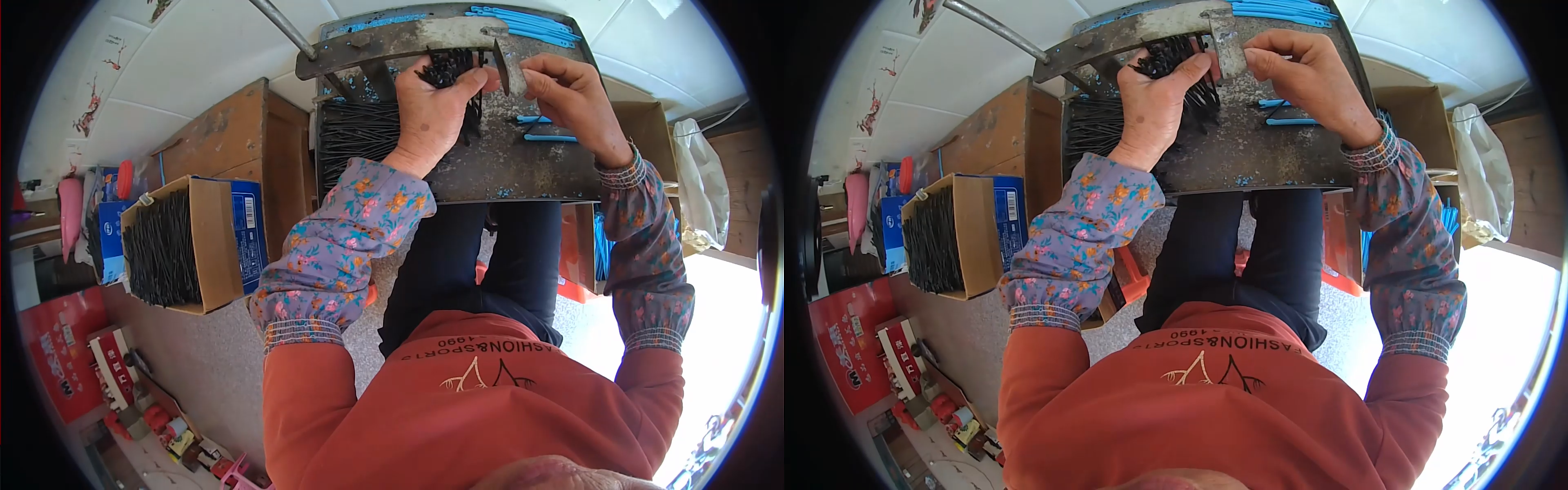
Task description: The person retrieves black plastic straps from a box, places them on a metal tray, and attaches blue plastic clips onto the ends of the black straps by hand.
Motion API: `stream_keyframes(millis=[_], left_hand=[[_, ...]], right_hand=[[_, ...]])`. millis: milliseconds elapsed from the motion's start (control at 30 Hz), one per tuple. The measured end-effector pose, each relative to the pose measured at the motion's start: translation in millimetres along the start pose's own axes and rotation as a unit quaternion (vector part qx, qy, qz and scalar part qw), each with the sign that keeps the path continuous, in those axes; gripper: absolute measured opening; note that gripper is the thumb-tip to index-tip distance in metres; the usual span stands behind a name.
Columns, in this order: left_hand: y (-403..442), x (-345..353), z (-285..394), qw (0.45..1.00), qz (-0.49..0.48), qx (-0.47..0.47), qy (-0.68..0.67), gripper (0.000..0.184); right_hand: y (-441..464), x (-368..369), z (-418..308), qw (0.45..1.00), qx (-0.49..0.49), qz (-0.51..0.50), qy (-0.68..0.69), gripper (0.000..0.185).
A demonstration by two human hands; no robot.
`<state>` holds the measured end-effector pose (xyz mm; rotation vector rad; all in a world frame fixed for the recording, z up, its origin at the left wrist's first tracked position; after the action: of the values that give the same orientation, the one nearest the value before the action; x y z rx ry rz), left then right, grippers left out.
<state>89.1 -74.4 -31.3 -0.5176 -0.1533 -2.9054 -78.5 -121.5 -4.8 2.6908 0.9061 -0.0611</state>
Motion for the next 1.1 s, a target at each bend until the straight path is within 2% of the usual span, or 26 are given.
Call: stream_keyframes(millis=[100, 267, 433, 500, 567, 767, 900, 1000, 1067, 1100], left_hand=[[-0.9, 2.3, -3.7, 1.000, -0.007, -0.007, -0.013, 0.014], [-0.1, 1.6, 0.4, 1.000, 0.023, 0.012, 0.005, 0.008], [1.0, 1.5, 1.8, 1.000, 0.016, 0.017, 0.005, 0.009], [0.8, 2.2, 1.4, 1.000, 0.008, 0.013, -0.011, 0.009], [0.9, 2.4, 0.7, 1.000, 0.000, 0.009, -0.027, 0.009], [0.9, 1.3, 1.8, 1.000, -0.001, 0.018, 0.009, 0.011], [0.7, 1.0, 1.8, 1.000, -0.024, -0.006, -0.016, 0.012], [2.8, 1.1, 5.9, 1.000, -0.024, -0.017, -0.010, 0.013], [-1.2, 4.0, 3.4, 0.999, -0.028, -0.040, 0.003, 0.014], [-0.4, 6.3, 3.3, 0.999, -0.033, -0.039, 0.003, 0.014]], right_hand=[[-2.7, -2.4, 0.9, 1.000, 0.000, -0.003, -0.008, 0.014], [-0.9, 2.9, -2.3, 1.000, -0.014, 0.008, 0.003, 0.013], [3.5, -3.1, -0.8, 0.998, 0.057, 0.006, 0.040, 0.013], [15.8, -12.1, -6.6, 0.989, -0.059, -0.064, -0.118, 0.011], [21.4, -12.9, -11.5, 0.937, -0.175, -0.132, -0.271, 0.010], [12.0, -6.0, -17.0, 0.948, -0.191, -0.090, -0.240, 0.010], [-18.2, -23.3, -0.7, 0.811, -0.349, -0.077, -0.463, 0.007], [-64.0, -2.0, -4.0, 0.803, -0.268, -0.127, -0.517, 0.007], [-81.7, 12.2, -6.3, 0.861, -0.172, -0.199, -0.435, 0.008], [-77.8, 11.8, -9.3, 0.860, -0.162, -0.253, -0.411, 0.011]])
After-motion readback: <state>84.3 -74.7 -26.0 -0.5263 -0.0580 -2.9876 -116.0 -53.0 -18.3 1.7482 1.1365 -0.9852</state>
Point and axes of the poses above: each hand's wrist, its own y-axis towards the middle knuckle, its own x-axis out of the palm, z = x × y, the point moved 5 cm from there along y, towards the middle knuckle, and after that the axes turned 11 degrees about -x, right-handed, at the moved point
